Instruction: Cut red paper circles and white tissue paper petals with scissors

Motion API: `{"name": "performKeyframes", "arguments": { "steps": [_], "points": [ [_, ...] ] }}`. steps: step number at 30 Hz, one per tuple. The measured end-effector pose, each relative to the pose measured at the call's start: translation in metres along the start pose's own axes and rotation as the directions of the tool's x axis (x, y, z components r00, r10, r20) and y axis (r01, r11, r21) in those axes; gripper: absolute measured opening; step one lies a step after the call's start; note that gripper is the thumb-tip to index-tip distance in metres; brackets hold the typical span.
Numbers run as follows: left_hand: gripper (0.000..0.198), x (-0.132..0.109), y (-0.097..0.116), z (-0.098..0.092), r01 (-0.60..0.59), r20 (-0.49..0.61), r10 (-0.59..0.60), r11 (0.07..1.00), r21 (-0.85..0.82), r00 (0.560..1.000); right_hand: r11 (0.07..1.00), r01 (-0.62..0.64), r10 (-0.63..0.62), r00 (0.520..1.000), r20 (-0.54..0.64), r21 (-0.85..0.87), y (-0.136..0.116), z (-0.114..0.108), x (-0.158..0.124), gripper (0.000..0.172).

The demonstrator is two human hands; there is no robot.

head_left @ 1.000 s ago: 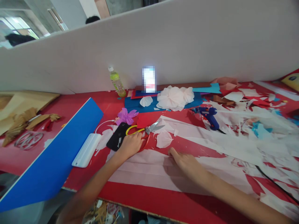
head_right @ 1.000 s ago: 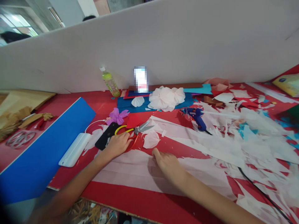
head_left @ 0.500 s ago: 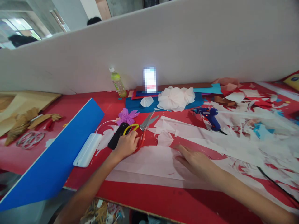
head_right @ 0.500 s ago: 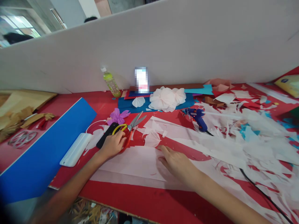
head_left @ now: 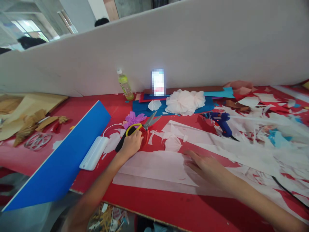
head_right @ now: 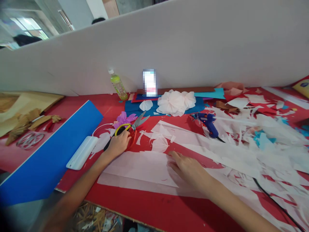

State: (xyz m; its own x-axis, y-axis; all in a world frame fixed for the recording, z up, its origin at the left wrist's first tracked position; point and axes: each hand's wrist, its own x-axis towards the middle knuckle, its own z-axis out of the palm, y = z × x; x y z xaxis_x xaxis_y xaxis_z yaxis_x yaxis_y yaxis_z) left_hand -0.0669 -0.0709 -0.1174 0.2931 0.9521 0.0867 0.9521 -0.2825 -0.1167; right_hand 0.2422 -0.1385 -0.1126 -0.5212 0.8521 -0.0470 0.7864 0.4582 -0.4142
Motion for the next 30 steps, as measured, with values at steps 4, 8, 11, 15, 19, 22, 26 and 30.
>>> {"name": "performKeyframes", "arguments": {
  "steps": [4,8,11,15,19,22,26,30],
  "points": [
    [0.025,0.002,0.003,0.004,-0.009,0.003,0.009,1.000,-0.009,1.000,0.999,0.001,-0.002,0.999,-0.037,-0.034,0.004,0.002,-0.001,0.025],
    [0.026,0.002,0.000,0.003,-0.017,-0.011,0.017,0.999,-0.028,1.000,0.999,-0.029,0.026,0.998,-0.065,-0.043,0.013,0.005,-0.003,0.028],
    [0.026,0.001,-0.006,0.003,-0.020,-0.003,0.020,1.000,0.003,1.000,0.995,-0.075,0.071,0.995,-0.069,-0.058,0.023,0.004,-0.006,0.030],
    [0.023,-0.001,-0.018,0.006,-0.018,0.002,0.018,1.000,0.003,1.000,0.989,-0.119,0.114,0.992,-0.058,-0.090,0.040,-0.004,-0.013,0.033],
    [0.023,-0.002,-0.026,0.006,-0.004,0.028,0.003,1.000,0.024,1.000,0.989,-0.147,0.147,0.989,0.030,0.000,0.061,-0.017,-0.021,0.036],
    [0.024,-0.002,-0.027,0.005,-0.014,0.042,0.012,0.999,0.048,0.999,0.981,-0.156,0.142,0.983,0.115,0.117,0.070,-0.023,-0.024,0.039],
    [0.025,-0.001,-0.026,0.002,-0.052,0.045,0.049,0.996,0.077,0.998,0.967,-0.176,0.150,0.978,0.145,0.184,0.066,-0.029,-0.022,0.037],
    [0.022,-0.002,-0.026,0.001,-0.022,0.030,0.020,0.998,0.051,0.999,0.964,-0.154,0.119,0.978,0.169,0.215,0.050,-0.035,-0.027,0.036]
  ]
}}
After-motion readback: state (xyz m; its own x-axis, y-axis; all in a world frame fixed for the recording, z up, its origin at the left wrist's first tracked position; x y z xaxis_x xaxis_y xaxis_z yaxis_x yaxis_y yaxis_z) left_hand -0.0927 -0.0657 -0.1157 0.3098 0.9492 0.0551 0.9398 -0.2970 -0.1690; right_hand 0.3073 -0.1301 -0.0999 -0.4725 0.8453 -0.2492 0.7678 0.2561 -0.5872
